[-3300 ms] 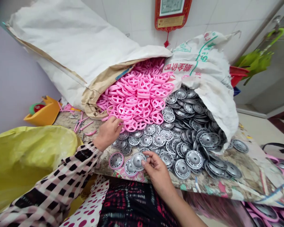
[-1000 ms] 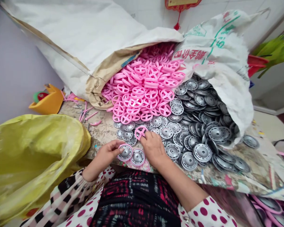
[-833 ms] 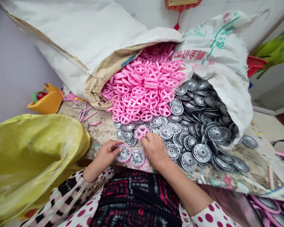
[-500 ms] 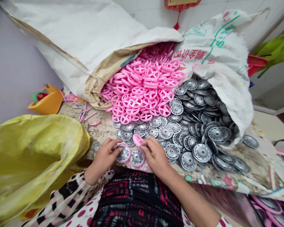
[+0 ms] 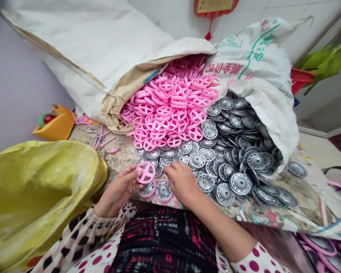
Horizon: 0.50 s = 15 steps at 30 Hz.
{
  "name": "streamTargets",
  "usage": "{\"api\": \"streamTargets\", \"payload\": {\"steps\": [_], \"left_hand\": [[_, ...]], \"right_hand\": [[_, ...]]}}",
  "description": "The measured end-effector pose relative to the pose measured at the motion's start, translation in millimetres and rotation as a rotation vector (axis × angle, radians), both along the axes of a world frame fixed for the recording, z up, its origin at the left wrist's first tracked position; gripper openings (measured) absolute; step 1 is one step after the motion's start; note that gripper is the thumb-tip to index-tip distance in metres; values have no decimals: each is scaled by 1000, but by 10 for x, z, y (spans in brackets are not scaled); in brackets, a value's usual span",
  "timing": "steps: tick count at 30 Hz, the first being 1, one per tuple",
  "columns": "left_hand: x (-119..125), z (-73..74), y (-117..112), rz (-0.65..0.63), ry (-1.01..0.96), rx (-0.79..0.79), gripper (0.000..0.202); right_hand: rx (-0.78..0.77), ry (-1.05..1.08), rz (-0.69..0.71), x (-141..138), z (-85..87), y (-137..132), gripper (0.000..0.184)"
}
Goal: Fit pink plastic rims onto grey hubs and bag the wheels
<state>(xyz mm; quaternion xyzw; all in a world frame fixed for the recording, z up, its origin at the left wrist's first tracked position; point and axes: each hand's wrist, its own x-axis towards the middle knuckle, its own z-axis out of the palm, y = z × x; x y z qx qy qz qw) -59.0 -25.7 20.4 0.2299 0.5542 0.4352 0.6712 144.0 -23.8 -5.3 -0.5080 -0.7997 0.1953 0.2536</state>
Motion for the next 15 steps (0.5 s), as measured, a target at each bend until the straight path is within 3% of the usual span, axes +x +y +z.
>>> {"api": "streamTargets", "payload": {"steps": [3,6,11,15], "left_hand": [[-93,9,11,79,-20,-31,17],[-148,-12,14,114,-39,-34,15],[-191,-105,8,125,-106,-56,12],[-205,-126,14,148,-149,-42,9]], "right_hand": [[207,-389,99,-39,-31,98,19],[308,-492,177,-109,-52,176,12],[434,-498,275,-129,-109,245,11],[417,-264,196,-37,-121,235,17]]}}
